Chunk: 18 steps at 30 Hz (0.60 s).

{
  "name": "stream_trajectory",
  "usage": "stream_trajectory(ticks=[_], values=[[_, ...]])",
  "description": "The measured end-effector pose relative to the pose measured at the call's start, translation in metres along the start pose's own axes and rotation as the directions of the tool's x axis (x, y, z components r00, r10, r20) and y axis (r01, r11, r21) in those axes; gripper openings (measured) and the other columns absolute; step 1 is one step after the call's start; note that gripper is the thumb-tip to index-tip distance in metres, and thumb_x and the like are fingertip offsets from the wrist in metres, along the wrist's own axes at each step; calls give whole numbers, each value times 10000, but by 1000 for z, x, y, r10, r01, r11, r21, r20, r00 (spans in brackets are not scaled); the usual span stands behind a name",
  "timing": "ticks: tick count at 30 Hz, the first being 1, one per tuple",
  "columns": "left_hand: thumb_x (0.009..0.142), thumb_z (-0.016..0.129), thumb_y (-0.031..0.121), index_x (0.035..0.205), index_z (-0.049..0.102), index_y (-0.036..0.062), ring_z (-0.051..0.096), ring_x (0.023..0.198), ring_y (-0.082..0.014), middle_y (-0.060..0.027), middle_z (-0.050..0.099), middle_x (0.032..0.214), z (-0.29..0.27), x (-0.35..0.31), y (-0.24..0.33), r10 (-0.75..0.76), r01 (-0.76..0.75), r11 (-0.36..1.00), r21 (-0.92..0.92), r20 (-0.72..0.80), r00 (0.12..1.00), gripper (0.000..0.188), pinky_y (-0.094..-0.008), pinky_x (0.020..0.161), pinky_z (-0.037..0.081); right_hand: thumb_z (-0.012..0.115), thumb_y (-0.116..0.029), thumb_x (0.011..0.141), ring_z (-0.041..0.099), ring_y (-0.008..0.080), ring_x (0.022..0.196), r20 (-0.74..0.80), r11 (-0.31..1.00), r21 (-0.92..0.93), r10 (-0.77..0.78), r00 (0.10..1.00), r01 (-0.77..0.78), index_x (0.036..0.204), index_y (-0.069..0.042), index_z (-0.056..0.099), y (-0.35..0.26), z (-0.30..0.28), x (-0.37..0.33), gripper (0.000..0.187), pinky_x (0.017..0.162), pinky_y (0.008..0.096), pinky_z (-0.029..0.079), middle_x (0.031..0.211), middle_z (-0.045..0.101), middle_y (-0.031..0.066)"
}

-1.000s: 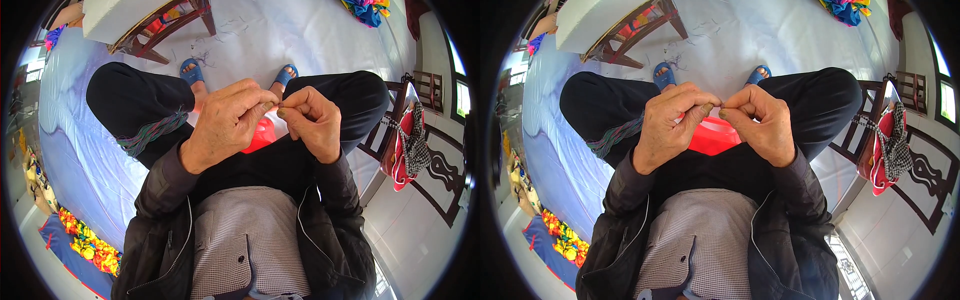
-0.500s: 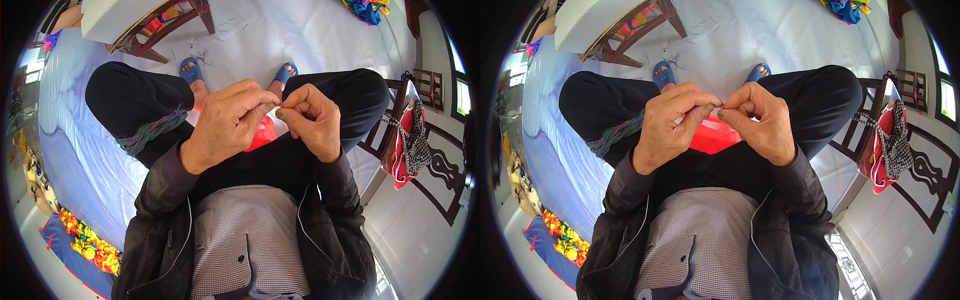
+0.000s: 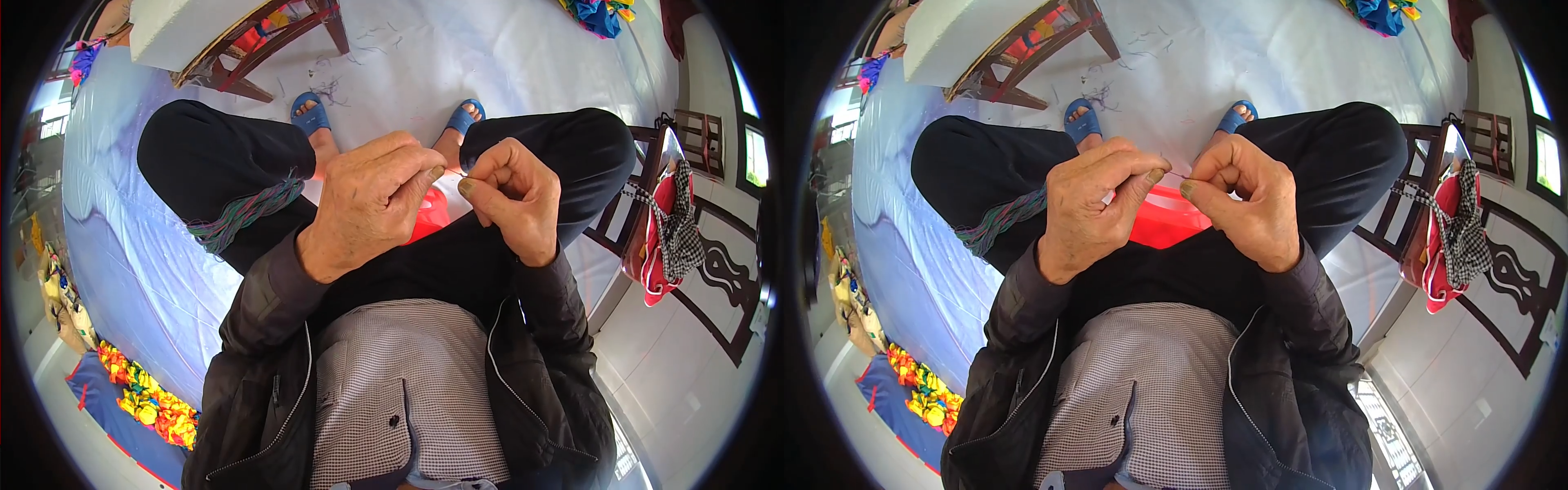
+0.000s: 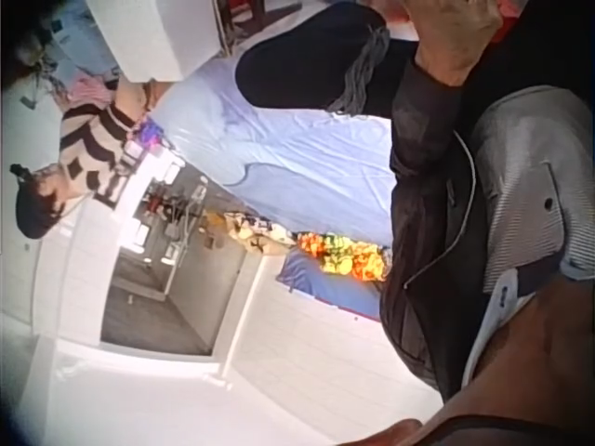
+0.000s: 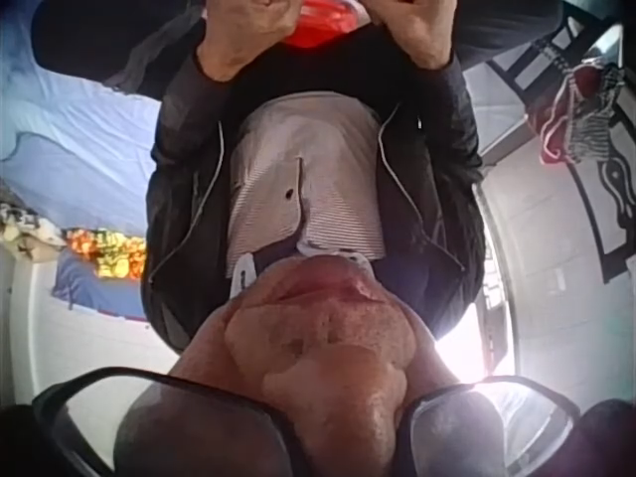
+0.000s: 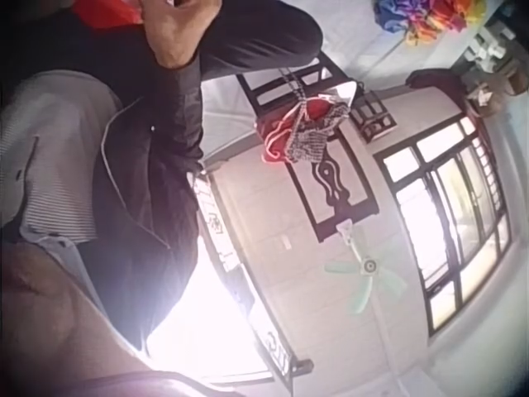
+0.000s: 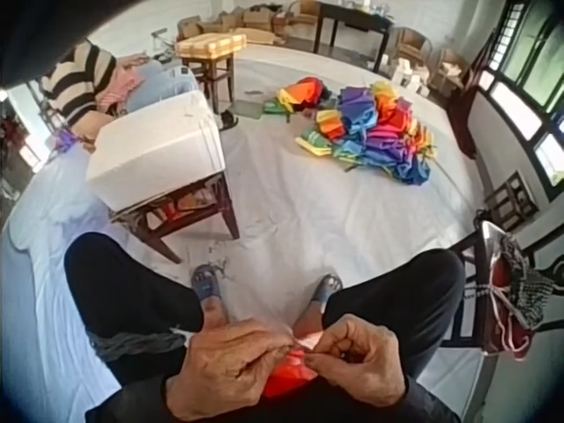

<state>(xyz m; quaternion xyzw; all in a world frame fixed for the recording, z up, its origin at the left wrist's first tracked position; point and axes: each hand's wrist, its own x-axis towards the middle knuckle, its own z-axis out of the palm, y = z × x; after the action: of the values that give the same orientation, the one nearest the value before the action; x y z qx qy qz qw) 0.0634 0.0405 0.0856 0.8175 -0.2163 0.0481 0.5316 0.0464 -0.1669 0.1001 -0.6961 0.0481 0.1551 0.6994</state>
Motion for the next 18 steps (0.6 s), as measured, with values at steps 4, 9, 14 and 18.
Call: stream_trajectory(ticks=[4, 9, 14, 18], values=[[844, 764, -55, 952, 740, 22, 608, 621, -188, -73, 682, 784, 0, -5, -1, 39, -38, 999, 28, -33, 999, 135, -287, 611, 418, 706, 107, 867, 517, 47, 523, -32, 998, -44, -36, 999, 34, 902, 11, 589, 4, -3, -7, 155, 492, 208, 370, 676, 613, 20], [842, 758, -71, 962, 743, 9, 619, 640, -192, -91, 682, 782, 1, -7, -4, 55, -53, 997, 55, -47, 997, 146, -296, 616, 449, 697, 126, 842, 555, 66, 586, -58, 1000, -18, -8, 998, 7, 868, 6, 600, 5, -4, -12, 156, 532, 203, 401, 766, 646, 65], [837, 750, -82, 969, 747, 9, 633, 658, -206, -105, 684, 787, -2, -4, -8, 64, -60, 996, 73, -50, 997, 161, -303, 614, 469, 706, 157, 810, 611, 121, 811, 13, 975, 25, -223, 975, 223, 855, 17, 612, 14, -4, 0, 174, 707, 260, 485, 932, 659, 100], [835, 740, -81, 963, 748, 10, 641, 665, -238, -118, 676, 788, -7, 0, -11, 53, -49, 992, 113, -27, 998, 157, -309, 613, 476, 691, 162, 798, 605, 156, 871, -12, 951, 68, -301, 953, 301, 830, 8, 607, 14, 2, 7, 179, 764, 281, 490, 966, 649, 116]])
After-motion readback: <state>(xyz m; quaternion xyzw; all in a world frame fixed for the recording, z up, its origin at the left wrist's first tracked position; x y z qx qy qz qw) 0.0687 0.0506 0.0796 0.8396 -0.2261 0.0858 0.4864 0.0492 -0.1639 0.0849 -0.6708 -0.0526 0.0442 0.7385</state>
